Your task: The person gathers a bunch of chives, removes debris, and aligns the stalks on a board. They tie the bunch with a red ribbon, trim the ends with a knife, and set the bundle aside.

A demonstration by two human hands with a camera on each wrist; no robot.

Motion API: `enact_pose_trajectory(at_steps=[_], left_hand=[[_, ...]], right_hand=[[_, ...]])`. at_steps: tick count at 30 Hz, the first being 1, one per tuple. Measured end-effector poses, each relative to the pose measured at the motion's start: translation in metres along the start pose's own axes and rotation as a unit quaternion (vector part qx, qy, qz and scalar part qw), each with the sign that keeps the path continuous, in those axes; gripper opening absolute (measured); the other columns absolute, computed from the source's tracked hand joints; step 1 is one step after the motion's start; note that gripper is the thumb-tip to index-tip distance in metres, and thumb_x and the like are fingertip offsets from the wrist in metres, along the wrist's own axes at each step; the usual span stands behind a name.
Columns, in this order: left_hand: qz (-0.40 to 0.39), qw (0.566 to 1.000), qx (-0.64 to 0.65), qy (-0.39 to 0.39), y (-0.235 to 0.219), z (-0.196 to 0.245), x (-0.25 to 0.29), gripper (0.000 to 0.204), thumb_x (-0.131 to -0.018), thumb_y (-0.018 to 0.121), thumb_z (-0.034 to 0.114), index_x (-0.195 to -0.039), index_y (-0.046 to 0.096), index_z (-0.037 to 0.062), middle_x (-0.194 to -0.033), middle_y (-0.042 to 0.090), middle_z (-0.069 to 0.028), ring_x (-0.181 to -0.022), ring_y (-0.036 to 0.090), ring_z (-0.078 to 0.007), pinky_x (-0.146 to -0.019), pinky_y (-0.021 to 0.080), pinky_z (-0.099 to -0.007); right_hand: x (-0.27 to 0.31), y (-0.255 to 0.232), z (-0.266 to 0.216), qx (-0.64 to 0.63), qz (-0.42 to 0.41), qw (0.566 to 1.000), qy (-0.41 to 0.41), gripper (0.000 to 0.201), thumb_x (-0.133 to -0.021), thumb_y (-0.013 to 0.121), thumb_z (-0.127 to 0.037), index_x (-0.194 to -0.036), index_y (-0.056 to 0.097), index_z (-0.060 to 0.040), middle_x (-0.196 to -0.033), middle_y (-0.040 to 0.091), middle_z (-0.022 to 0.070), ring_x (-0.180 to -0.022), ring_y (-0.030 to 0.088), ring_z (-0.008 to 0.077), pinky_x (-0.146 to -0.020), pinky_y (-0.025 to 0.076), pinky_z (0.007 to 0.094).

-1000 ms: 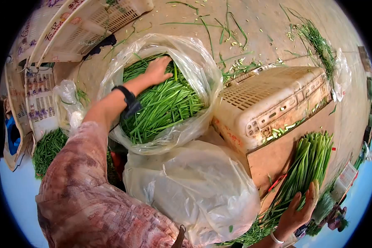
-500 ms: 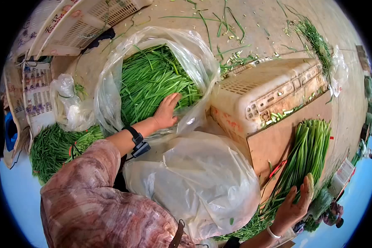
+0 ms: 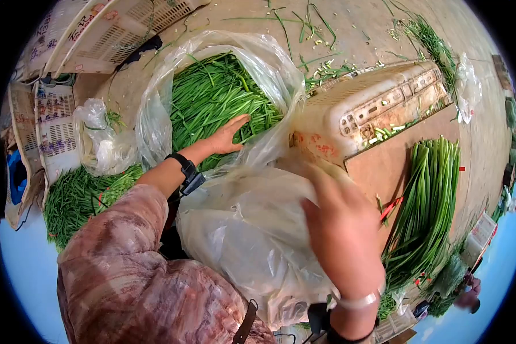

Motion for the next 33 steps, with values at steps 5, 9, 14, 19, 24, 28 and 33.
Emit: enact_pose_trajectory(at_steps=[5,9,14,19,24,28,33], left_hand=[[0.047,0.991,-0.125,-0.018,0.008,0.025,0.009,0.105,-0.059,0.078,0.021,-0.139,0.013,0.0016,-0.144,0.013,-0.0159,-0.133,0.018,-0.0310,-0.108,0.023,-0.0365],[0.055,0.976,-0.190,-0.096,0.013,0.031,0.007,0.108,-0.059,0.078,0.018,-0.140,0.008,0.0016,-0.146,0.007,-0.0130,-0.136,0.010,-0.0284,-0.109,0.018,-0.0388],[0.080,0.982,-0.166,-0.048,0.009,0.019,0.007,0.108,-0.062,0.078,0.025,-0.140,0.007,0.0034,-0.146,0.009,-0.0126,-0.135,0.012,-0.0288,-0.109,0.019,-0.0385],[0.045,0.995,-0.090,-0.007,0.004,0.007,0.005,0.105,-0.063,0.076,0.024,-0.141,0.009,0.0045,-0.144,0.014,-0.0139,-0.131,0.021,-0.0320,-0.107,0.024,-0.0376],[0.113,0.975,-0.157,-0.113,0.017,0.030,0.005,0.107,-0.059,0.076,0.024,-0.139,0.009,0.0009,-0.144,0.012,-0.0161,-0.133,0.016,-0.0318,-0.108,0.019,-0.0395],[0.158,0.945,-0.234,-0.166,0.033,0.025,-0.007,0.108,-0.059,0.077,0.025,-0.139,0.009,0.0011,-0.144,0.012,-0.0155,-0.134,0.015,-0.0308,-0.107,0.018,-0.0395],[0.155,0.965,-0.161,-0.138,0.012,0.023,-0.007,0.102,-0.059,0.076,0.014,-0.138,0.012,0.0012,-0.140,0.019,-0.0176,-0.127,0.026,-0.0341,-0.103,0.027,-0.0404]], right_hand=[[-0.075,0.148,0.003,0.105,-0.113,0.984,-0.092,0.024,-0.081,0.049,-0.010,-0.103,0.057,-0.0062,-0.109,0.058,0.0114,-0.103,0.055,0.0283,-0.081,0.047,0.0402],[-0.082,0.237,0.033,0.144,-0.110,0.978,-0.104,0.045,-0.080,0.051,-0.005,-0.124,0.045,-0.0082,-0.119,0.055,0.0108,-0.112,0.051,0.0278,-0.090,0.044,0.0396],[-0.050,0.248,0.085,0.203,-0.452,0.864,0.095,0.030,-0.082,0.050,-0.011,-0.110,0.061,-0.0088,-0.113,0.060,0.0121,-0.106,0.057,0.0276,-0.087,0.046,0.0389],[-0.050,0.218,0.080,0.235,-0.441,0.859,0.111,0.026,-0.080,0.052,-0.012,-0.102,0.066,-0.0097,-0.108,0.063,0.0120,-0.100,0.060,0.0272,-0.083,0.048,0.0376],[-0.050,0.224,0.085,0.251,-0.440,0.855,0.113,0.026,-0.080,0.053,-0.013,-0.103,0.065,-0.0092,-0.107,0.063,0.0117,-0.100,0.060,0.0268,-0.081,0.048,0.0371],[-0.052,0.218,0.083,0.228,-0.450,0.852,0.139,0.026,-0.081,0.053,-0.014,-0.103,0.065,-0.0107,-0.108,0.063,0.0100,-0.101,0.060,0.0264,-0.082,0.048,0.0378],[-0.052,0.203,0.084,0.191,-0.437,0.861,0.178,0.027,-0.081,0.054,-0.015,-0.105,0.065,-0.0128,-0.110,0.062,0.0083,-0.102,0.060,0.0249,-0.082,0.047,0.0375]])
Point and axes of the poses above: each hand's wrist, its own x-axis away from the middle knuckle, its own y-axis out of the palm, z = x × y, the point moved 7 cm from there along -x, towards the middle knuckle
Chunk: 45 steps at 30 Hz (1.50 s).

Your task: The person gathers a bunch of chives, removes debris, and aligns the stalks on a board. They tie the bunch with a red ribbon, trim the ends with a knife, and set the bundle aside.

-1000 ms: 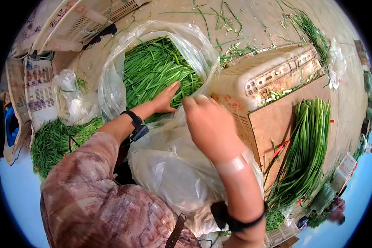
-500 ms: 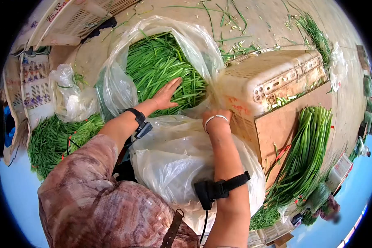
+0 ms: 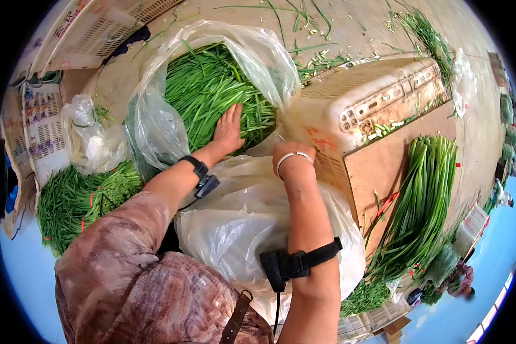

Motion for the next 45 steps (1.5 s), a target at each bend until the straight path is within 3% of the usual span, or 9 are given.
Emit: enact_pose_trajectory(at_steps=[11,24,27,29,31,35,37,43,45], left_hand=[[-0.023,0.997,-0.070,-0.037,0.012,0.003,-0.013,0.103,-0.055,0.078,0.013,-0.137,0.016,0.0038,-0.136,0.027,-0.0164,-0.126,0.029,-0.0336,-0.099,0.032,-0.0382],[0.070,0.935,0.349,0.012,-0.133,-0.131,0.023,0.073,-0.058,0.072,-0.010,-0.125,0.043,0.0020,-0.114,0.055,-0.0107,-0.099,0.055,-0.0188,-0.085,0.046,-0.0326],[0.071,0.882,0.465,-0.034,-0.162,-0.126,0.035,0.070,-0.066,0.071,-0.004,-0.128,0.039,0.0022,-0.119,0.052,-0.0117,-0.105,0.052,-0.0225,-0.089,0.044,-0.0375],[0.141,0.676,0.718,-0.087,-0.107,-0.155,0.011,0.074,-0.069,0.069,0.005,-0.132,0.031,0.0006,-0.128,0.043,-0.0168,-0.113,0.047,-0.0297,-0.094,0.040,-0.0406],[0.226,0.957,0.084,-0.162,-0.080,-0.156,-0.008,0.082,-0.067,0.069,0.013,-0.134,0.024,0.0002,-0.132,0.035,-0.0215,-0.116,0.042,-0.0344,-0.098,0.036,-0.0416],[0.185,0.946,0.168,-0.204,-0.086,-0.142,-0.018,0.090,-0.063,0.073,0.016,-0.136,0.023,0.0023,-0.136,0.027,-0.0237,-0.120,0.035,-0.0400,-0.102,0.030,-0.0407],[0.126,0.973,-0.192,0.002,-0.091,-0.125,-0.015,0.083,-0.062,0.075,0.026,-0.132,0.036,0.0048,-0.137,0.028,-0.0241,-0.122,0.032,-0.0399,-0.105,0.026,-0.0400],[0.080,0.955,0.283,-0.036,-0.137,-0.165,0.009,0.073,-0.072,0.066,0.024,-0.134,0.035,0.0039,-0.135,0.036,-0.0216,-0.124,0.035,-0.0340,-0.102,0.030,-0.0388],[0.032,0.816,0.564,-0.121,-0.136,-0.174,0.008,0.078,-0.071,0.066,0.027,-0.136,0.031,0.0022,-0.133,0.040,-0.0196,-0.121,0.041,-0.0298,-0.098,0.035,-0.0360]], right_hand=[[0.004,-0.013,0.000,-0.017,0.014,1.000,0.013,0.027,-0.080,0.054,-0.013,-0.105,0.065,-0.0127,-0.111,0.062,0.0091,-0.103,0.059,0.0245,-0.082,0.048,0.0367],[0.001,-0.019,0.002,-0.078,0.062,0.994,0.042,0.026,-0.079,0.055,-0.012,-0.102,0.065,-0.0090,-0.109,0.062,0.0125,-0.102,0.059,0.0280,-0.083,0.048,0.0379],[0.001,-0.025,-0.004,-0.088,0.093,0.992,0.024,0.030,-0.075,0.052,-0.010,-0.102,0.064,-0.0045,-0.107,0.062,0.0165,-0.100,0.059,0.0304,-0.083,0.048,0.0380],[-0.004,-0.021,-0.004,-0.081,0.088,0.993,0.018,0.031,-0.074,0.054,-0.011,-0.104,0.063,-0.0048,-0.107,0.061,0.0173,-0.101,0.059,0.0305,-0.084,0.048,0.0384],[-0.013,-0.015,-0.002,-0.073,0.087,0.993,0.016,0.034,-0.074,0.056,-0.012,-0.106,0.062,-0.0051,-0.108,0.061,0.0181,-0.101,0.059,0.0306,-0.084,0.048,0.0388],[-0.011,-0.003,-0.014,-0.073,0.066,0.992,-0.076,0.038,-0.072,0.063,-0.017,-0.108,0.060,-0.0058,-0.107,0.060,0.0187,-0.102,0.057,0.0326,-0.086,0.047,0.0402],[-0.007,-0.012,-0.018,-0.087,0.071,0.987,-0.113,0.033,-0.073,0.063,-0.018,-0.103,0.063,-0.0060,-0.106,0.061,0.0175,-0.102,0.057,0.0328,-0.086,0.047,0.0411],[0.016,-0.041,-0.024,-0.142,0.149,0.968,-0.144,0.051,-0.070,0.066,-0.023,-0.117,0.053,-0.0069,-0.116,0.055,0.0180,-0.107,0.053,0.0329,-0.090,0.044,0.0422],[0.019,-0.051,-0.022,-0.125,0.240,0.949,-0.164,0.057,-0.070,0.066,-0.025,-0.121,0.050,-0.0065,-0.112,0.056,0.0211,-0.101,0.055,0.0351,-0.088,0.044,0.0400]])
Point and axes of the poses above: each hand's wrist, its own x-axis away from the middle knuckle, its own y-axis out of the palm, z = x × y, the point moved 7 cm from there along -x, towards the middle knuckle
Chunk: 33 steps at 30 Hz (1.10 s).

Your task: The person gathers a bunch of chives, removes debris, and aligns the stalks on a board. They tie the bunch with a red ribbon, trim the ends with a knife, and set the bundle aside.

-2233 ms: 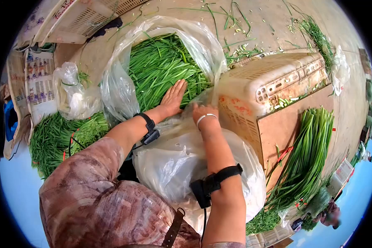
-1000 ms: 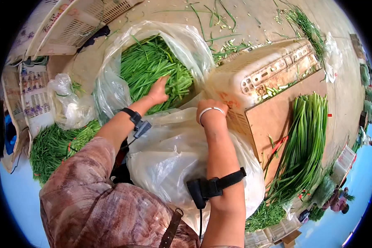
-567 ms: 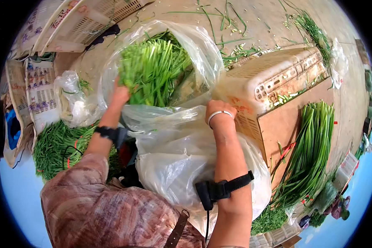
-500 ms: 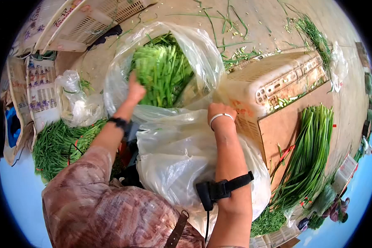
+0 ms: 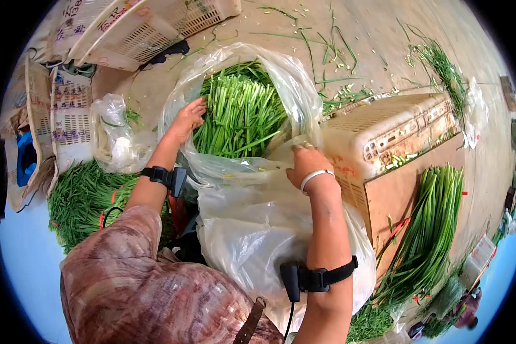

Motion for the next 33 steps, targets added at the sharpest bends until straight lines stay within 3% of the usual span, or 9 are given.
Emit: enact_pose_trajectory(at_steps=[4,6,10,15,18,22,24,26,33], left_hand=[[0.154,0.970,-0.187,0.000,0.023,0.018,-0.025,0.088,-0.068,0.072,0.042,-0.136,0.031,0.0033,-0.128,0.044,-0.0225,-0.116,0.046,-0.0281,-0.089,0.041,-0.0398],[0.239,0.849,-0.469,-0.052,0.058,0.067,-0.005,0.092,-0.062,0.075,0.049,-0.131,0.036,0.0034,-0.122,0.048,-0.0234,-0.109,0.050,-0.0314,-0.088,0.040,-0.0448],[0.266,0.812,-0.519,0.038,0.084,0.068,0.006,0.072,-0.059,0.076,0.035,-0.116,0.045,0.0038,-0.119,0.047,-0.0207,-0.112,0.044,-0.0383,-0.091,0.037,-0.0474],[0.337,0.816,-0.375,0.283,0.062,0.057,0.028,0.033,-0.059,0.066,0.006,-0.089,0.054,0.0033,-0.121,0.045,-0.0204,-0.112,0.045,-0.0364,-0.096,0.036,-0.0403],[0.177,0.909,-0.267,0.267,0.056,0.047,0.020,0.029,-0.061,0.064,0.004,-0.087,0.053,0.0019,-0.112,0.052,-0.0187,-0.106,0.051,-0.0322,-0.092,0.041,-0.0369],[0.183,0.904,-0.370,0.109,0.076,0.058,0.004,0.059,-0.064,0.075,0.021,-0.112,0.045,0.0031,-0.111,0.054,-0.0170,-0.100,0.055,-0.0301,-0.087,0.044,-0.0355],[0.272,0.840,-0.453,0.122,0.098,0.075,0.009,0.092,-0.058,0.080,0.034,-0.129,0.030,0.0028,-0.108,0.053,-0.0170,-0.101,0.051,-0.0318,-0.087,0.040,-0.0419],[0.328,0.778,-0.520,0.125,0.113,0.070,0.009,0.093,-0.057,0.081,0.034,-0.129,0.030,0.0045,-0.109,0.052,-0.0164,-0.103,0.050,-0.0295,-0.089,0.036,-0.0452],[0.282,0.861,-0.387,0.173,0.095,0.063,0.031,0.062,-0.058,0.079,0.022,-0.111,0.050,0.0102,-0.101,0.057,-0.0091,-0.098,0.053,-0.0256,-0.089,0.034,-0.0413]], right_hand=[[-0.003,-0.013,-0.003,0.018,0.008,0.999,0.045,0.051,-0.073,0.063,-0.024,-0.121,0.051,-0.0095,-0.110,0.056,0.0201,-0.100,0.055,0.0345,-0.087,0.045,0.0414],[-0.007,-0.012,0.001,0.024,0.029,0.997,0.069,0.048,-0.075,0.063,-0.023,-0.120,0.052,-0.0116,-0.108,0.057,0.0189,-0.100,0.055,0.0337,-0.086,0.046,0.0421],[-0.005,-0.016,0.002,0.026,0.028,0.995,0.089,0.047,-0.075,0.063,-0.022,-0.119,0.052,-0.0108,-0.107,0.057,0.0187,-0.100,0.055,0.0338,-0.086,0.046,0.0420],[-0.004,-0.025,0.007,0.008,0.051,0.994,0.097,0.037,-0.078,0.060,-0.023,-0.112,0.054,-0.0110,-0.108,0.056,0.0146,-0.103,0.054,0.0313,-0.085,0.044,0.0458],[-0.003,-0.037,0.002,-0.003,0.093,0.993,0.075,0.037,-0.077,0.061,-0.023,-0.112,0.054,-0.0107,-0.106,0.057,0.0148,-0.101,0.055,0.0316,-0.084,0.044,0.0454],[-0.005,-0.048,-0.004,-0.005,0.120,0.991,0.053,0.037,-0.077,0.061,-0.023,-0.112,0.054,-0.0107,-0.104,0.058,0.0151,-0.098,0.057,0.0319,-0.084,0.045,0.0445],[-0.008,-0.045,-0.004,-0.012,0.101,0.993,0.061,0.039,-0.077,0.061,-0.022,-0.114,0.054,-0.0111,-0.103,0.059,0.0161,-0.096,0.058,0.0328,-0.083,0.045,0.0443],[-0.007,-0.044,-0.006,-0.009,0.103,0.993,0.058,0.040,-0.077,0.061,-0.022,-0.114,0.053,-0.0113,-0.103,0.059,0.0167,-0.095,0.058,0.0334,-0.082,0.046,0.0442],[0.007,-0.059,-0.001,-0.014,0.125,0.989,0.071,0.039,-0.077,0.061,-0.021,-0.114,0.054,-0.0107,-0.102,0.060,0.0182,-0.092,0.059,0.0347,-0.080,0.047,0.0437]])
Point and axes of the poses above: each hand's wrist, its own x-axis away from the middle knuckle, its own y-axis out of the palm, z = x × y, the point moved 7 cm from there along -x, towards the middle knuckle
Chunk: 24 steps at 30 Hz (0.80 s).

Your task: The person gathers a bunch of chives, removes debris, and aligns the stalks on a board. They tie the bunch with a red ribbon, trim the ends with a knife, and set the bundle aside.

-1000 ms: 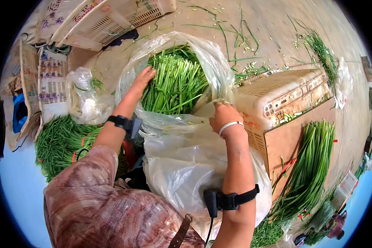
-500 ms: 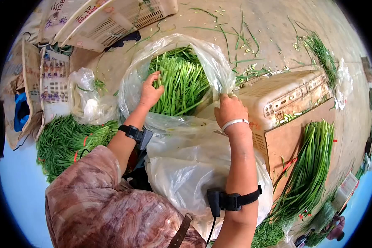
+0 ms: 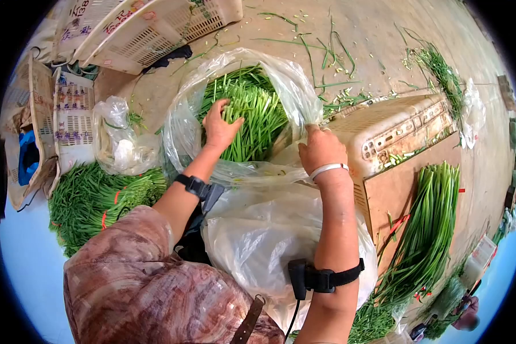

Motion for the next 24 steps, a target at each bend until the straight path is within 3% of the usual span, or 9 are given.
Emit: enact_pose_trajectory(at_steps=[3,7,9,11,12,17,19,23,24], left_hand=[[-0.031,0.990,0.134,0.020,-0.009,-0.019,0.001,0.048,-0.058,0.079,0.017,-0.099,0.055,0.0072,-0.097,0.055,-0.0124,-0.096,0.052,-0.0282,-0.084,0.040,-0.0380],[-0.049,0.992,0.116,-0.021,-0.013,-0.029,-0.009,0.046,-0.062,0.078,0.015,-0.100,0.056,0.0045,-0.102,0.056,-0.0119,-0.097,0.053,-0.0270,-0.086,0.042,-0.0332],[-0.009,0.999,0.023,0.037,-0.028,-0.014,-0.006,0.042,-0.060,0.078,0.016,-0.094,0.057,0.0054,-0.102,0.054,-0.0096,-0.097,0.051,-0.0274,-0.086,0.041,-0.0352],[0.027,0.974,-0.118,0.192,-0.049,0.025,0.004,0.037,-0.057,0.077,0.018,-0.087,0.057,0.0069,-0.100,0.051,-0.0087,-0.096,0.049,-0.0278,-0.084,0.039,-0.0375],[0.038,0.969,-0.126,0.210,-0.052,0.030,0.007,0.034,-0.055,0.075,0.017,-0.082,0.057,0.0080,-0.097,0.051,-0.0076,-0.093,0.048,-0.0271,-0.082,0.038,-0.0389],[0.052,0.985,0.066,0.153,-0.035,-0.002,0.013,0.027,-0.058,0.068,0.007,-0.083,0.056,0.0051,-0.094,0.053,-0.0090,-0.091,0.051,-0.0292,-0.080,0.042,-0.0366],[-0.011,0.983,0.166,0.082,-0.026,-0.014,0.009,0.028,-0.059,0.065,0.004,-0.084,0.055,0.0035,-0.087,0.056,-0.0121,-0.082,0.055,-0.0310,-0.075,0.045,-0.0353],[-0.108,0.981,0.150,0.061,-0.026,-0.018,0.003,0.027,-0.061,0.068,0.005,-0.084,0.054,0.0037,-0.083,0.057,-0.0105,-0.077,0.057,-0.0262,-0.074,0.046,-0.0328],[-0.100,0.979,0.164,0.073,-0.022,-0.021,-0.001,0.026,-0.062,0.069,0.005,-0.083,0.054,0.0040,-0.082,0.057,-0.0097,-0.076,0.057,-0.0248,-0.074,0.046,-0.0323]], right_hand=[[-0.001,-0.010,-0.006,-0.013,0.030,0.999,-0.024,0.039,-0.077,0.060,-0.021,-0.114,0.054,-0.0097,-0.102,0.059,0.0187,-0.092,0.058,0.0350,-0.080,0.047,0.0438],[0.001,-0.023,-0.024,-0.010,0.041,0.998,-0.044,0.038,-0.077,0.060,-0.019,-0.113,0.054,-0.0087,-0.101,0.059,0.0194,-0.091,0.058,0.0355,-0.079,0.047,0.0438],[0.006,-0.035,-0.034,-0.001,0.051,0.997,-0.052,0.037,-0.077,0.059,-0.019,-0.112,0.054,-0.0088,-0.099,0.060,0.0196,-0.090,0.059,0.0356,-0.078,0.048,0.0440],[0.011,-0.046,-0.044,0.005,0.061,0.996,-0.060,0.036,-0.077,0.058,-0.018,-0.111,0.054,-0.0089,-0.097,0.060,0.0197,-0.089,0.059,0.0357,-0.078,0.048,0.0441],[0.014,-0.053,-0.049,0.010,0.082,0.994,-0.068,0.034,-0.077,0.057,-0.018,-0.110,0.055,-0.0085,-0.095,0.060,0.0196,-0.088,0.059,0.0357,-0.077,0.048,0.0442],[0.018,-0.069,-0.072,-0.001,0.124,0.988,-0.089,0.029,-0.078,0.055,-0.018,-0.105,0.055,-0.0074,-0.092,0.060,0.0188,-0.086,0.059,0.0357,-0.075,0.048,0.0443],[0.016,-0.065,-0.081,-0.021,0.078,0.995,-0.063,0.036,-0.077,0.060,-0.018,-0.110,0.056,-0.0042,-0.094,0.061,0.0217,-0.087,0.058,0.0372,-0.079,0.046,0.0430],[0.018,-0.053,-0.100,-0.050,0.048,0.995,-0.066,0.034,-0.077,0.060,-0.018,-0.109,0.058,-0.0058,-0.091,0.062,0.0218,-0.087,0.059,0.0363,-0.077,0.047,0.0428],[0.017,-0.048,-0.103,-0.038,0.059,0.995,-0.075,0.025,-0.078,0.057,-0.017,-0.100,0.058,-0.0051,-0.088,0.063,0.0199,-0.084,0.061,0.0358,-0.075,0.048,0.0433]])
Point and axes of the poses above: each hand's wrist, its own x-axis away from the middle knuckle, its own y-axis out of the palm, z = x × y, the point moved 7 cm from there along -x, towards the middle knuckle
